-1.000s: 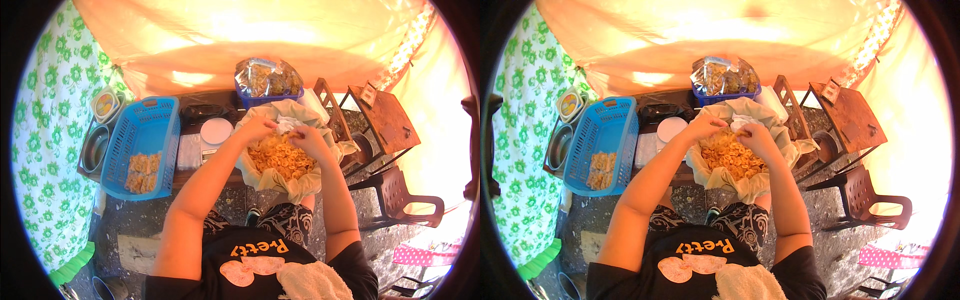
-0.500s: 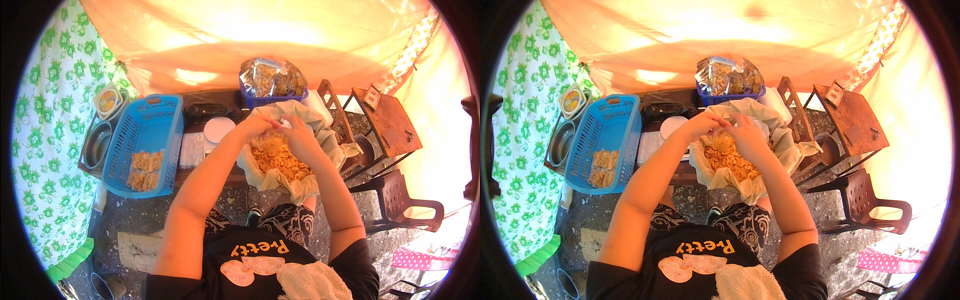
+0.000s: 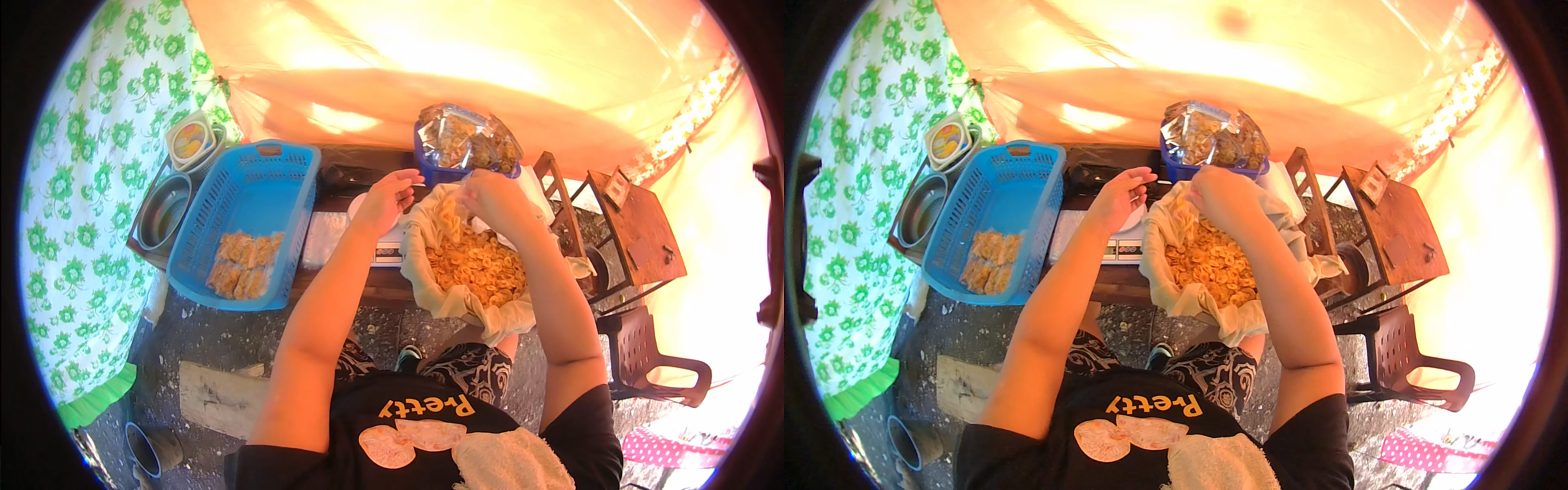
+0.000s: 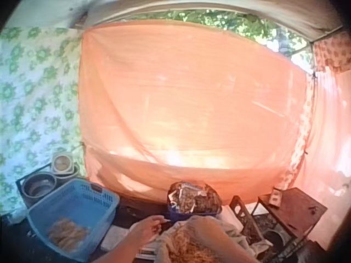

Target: The person scoops dried snack pieces from a cloth bag into a clear plastic bag placed on a digital scale, then seals the bag and sets it aside. The process is repeated multiple times with consistent portioning.

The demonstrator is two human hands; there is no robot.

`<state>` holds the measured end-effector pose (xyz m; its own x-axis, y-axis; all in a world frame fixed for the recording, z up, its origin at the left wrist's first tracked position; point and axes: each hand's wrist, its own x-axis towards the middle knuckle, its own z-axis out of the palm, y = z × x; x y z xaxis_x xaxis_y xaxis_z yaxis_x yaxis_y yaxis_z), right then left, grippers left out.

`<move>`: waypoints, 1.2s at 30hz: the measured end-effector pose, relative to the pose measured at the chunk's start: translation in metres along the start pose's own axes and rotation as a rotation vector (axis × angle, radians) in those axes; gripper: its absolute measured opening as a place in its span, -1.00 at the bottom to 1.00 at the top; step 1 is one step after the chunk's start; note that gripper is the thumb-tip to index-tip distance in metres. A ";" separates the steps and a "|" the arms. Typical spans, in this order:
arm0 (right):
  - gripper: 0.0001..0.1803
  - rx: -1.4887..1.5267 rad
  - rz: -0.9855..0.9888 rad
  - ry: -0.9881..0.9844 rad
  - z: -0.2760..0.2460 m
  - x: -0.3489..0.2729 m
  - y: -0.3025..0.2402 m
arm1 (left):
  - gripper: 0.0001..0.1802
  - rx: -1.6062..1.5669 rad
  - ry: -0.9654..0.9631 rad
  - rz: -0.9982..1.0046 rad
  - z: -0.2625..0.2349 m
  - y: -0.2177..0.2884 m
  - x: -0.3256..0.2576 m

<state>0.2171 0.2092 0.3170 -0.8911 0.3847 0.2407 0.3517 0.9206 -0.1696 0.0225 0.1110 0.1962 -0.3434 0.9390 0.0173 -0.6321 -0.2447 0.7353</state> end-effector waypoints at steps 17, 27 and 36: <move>-0.74 0.418 0.295 0.269 0.184 0.113 -0.055 | -0.55 1.322 0.422 0.242 -0.126 -0.081 -0.112; -0.64 0.203 0.542 -0.062 0.214 0.094 -0.024 | -0.50 1.335 0.500 0.234 -0.118 -0.104 -0.088; -0.21 0.139 0.414 -0.094 0.198 0.070 -0.035 | 0.03 1.509 0.508 0.186 -0.129 -0.102 -0.097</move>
<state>0.0857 0.1908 0.1508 -0.7076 0.7055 0.0390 0.6480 0.6700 -0.3622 0.0307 0.0136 0.0325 -0.7127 0.6756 0.1889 0.5689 0.3990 0.7191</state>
